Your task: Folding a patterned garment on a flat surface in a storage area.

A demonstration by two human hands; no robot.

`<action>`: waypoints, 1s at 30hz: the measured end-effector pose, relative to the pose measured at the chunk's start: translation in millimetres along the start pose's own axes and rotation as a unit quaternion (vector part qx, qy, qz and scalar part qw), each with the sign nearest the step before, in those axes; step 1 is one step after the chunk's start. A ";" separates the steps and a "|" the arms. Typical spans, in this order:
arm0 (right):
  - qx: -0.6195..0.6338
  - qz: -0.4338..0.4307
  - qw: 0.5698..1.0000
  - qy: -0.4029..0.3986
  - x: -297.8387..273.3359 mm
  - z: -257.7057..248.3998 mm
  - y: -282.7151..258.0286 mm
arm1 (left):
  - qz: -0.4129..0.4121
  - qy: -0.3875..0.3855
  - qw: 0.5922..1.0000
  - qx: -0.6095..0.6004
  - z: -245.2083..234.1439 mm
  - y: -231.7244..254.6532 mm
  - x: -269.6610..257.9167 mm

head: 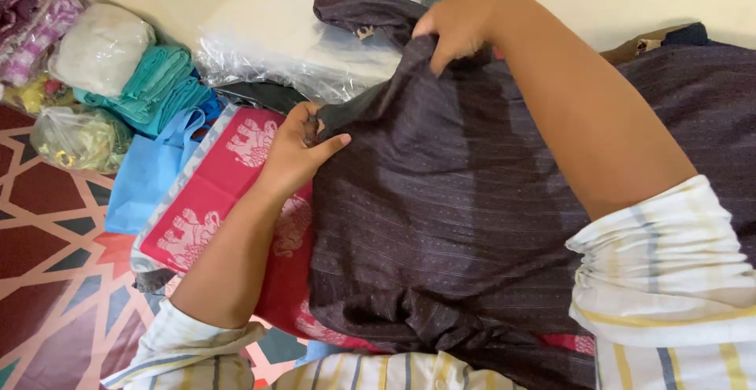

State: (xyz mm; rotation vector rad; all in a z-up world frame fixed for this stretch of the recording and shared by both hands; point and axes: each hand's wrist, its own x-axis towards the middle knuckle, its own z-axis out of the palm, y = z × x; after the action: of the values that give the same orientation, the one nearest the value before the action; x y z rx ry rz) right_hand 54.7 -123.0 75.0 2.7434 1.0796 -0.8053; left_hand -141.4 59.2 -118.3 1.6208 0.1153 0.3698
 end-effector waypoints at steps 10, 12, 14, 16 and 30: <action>-0.025 0.129 0.990 -0.053 56.3 6.6 29.3 | -0.034 0.035 0.996 0.071 2.1 -4.4 0.9; -0.155 -0.058 0.970 0.177 125.0 9.6 60.4 | -0.020 0.046 0.997 0.061 2.2 -10.6 3.8; -0.101 -0.066 0.967 0.224 135.6 19.3 47.8 | -0.011 0.063 0.996 0.060 -9.0 -35.7 16.6; -0.044 -0.070 0.960 0.267 141.7 32.9 34.7 | -0.005 0.077 0.995 0.060 -13.2 -43.5 17.1; -0.040 -0.250 0.878 0.405 7.0 105.7 65.7 | 0.026 0.077 0.960 0.269 -20.0 -32.3 14.4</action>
State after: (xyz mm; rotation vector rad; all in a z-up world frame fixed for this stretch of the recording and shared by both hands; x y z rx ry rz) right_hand 55.3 -195.6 -26.4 2.7717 1.9361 0.4672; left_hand -129.2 85.4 -146.9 2.1338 0.3125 0.5374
